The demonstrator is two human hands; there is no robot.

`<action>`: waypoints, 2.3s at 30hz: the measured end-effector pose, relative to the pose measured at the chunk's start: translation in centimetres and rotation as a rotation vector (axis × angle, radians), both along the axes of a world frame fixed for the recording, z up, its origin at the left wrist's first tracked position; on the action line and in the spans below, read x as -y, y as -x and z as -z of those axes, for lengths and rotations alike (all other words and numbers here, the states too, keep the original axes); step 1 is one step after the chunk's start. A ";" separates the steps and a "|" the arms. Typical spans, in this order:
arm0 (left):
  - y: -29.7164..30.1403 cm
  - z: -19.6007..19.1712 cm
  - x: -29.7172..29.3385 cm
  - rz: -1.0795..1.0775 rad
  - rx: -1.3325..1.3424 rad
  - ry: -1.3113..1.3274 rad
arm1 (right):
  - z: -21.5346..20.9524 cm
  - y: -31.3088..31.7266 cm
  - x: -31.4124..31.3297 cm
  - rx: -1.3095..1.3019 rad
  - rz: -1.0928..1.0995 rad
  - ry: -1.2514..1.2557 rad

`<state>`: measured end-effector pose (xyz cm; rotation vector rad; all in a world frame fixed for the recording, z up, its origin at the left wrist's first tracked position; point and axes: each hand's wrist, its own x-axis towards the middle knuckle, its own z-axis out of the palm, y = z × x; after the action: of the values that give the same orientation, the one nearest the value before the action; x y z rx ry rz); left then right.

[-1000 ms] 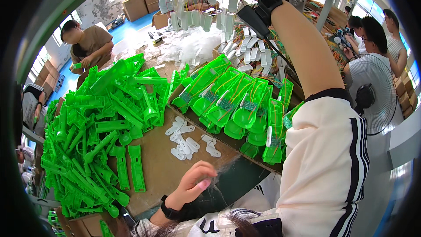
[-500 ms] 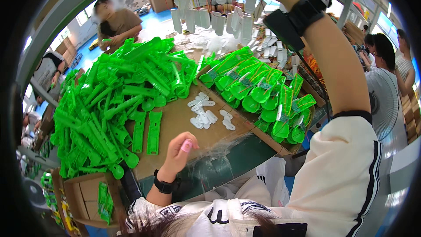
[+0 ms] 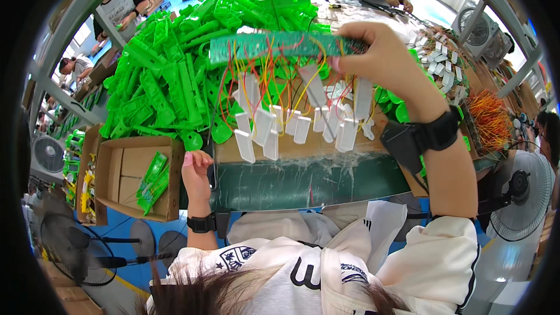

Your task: Assembling green plastic housings with small circuit boards and white components on a factory assembly line.

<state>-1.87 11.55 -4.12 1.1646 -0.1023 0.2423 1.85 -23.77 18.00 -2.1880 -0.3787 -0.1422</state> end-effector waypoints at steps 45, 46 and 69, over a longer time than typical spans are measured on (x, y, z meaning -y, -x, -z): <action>-10.8 -3.4 8.9 0.170 0.383 -1.152 | 24.3 -5.6 -4.2 0.166 0.245 -0.307; -10.8 -3.5 9.2 0.084 0.390 -1.150 | 24.3 -5.8 -4.0 0.311 0.301 -0.185; -13.2 -0.7 7.1 -0.285 0.503 -1.442 | 22.9 -8.7 -5.7 0.093 0.145 -0.275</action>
<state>11.35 4.43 -3.44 2.5320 -0.6287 0.7816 10.59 -18.10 -4.92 -1.9399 -0.2359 -0.3569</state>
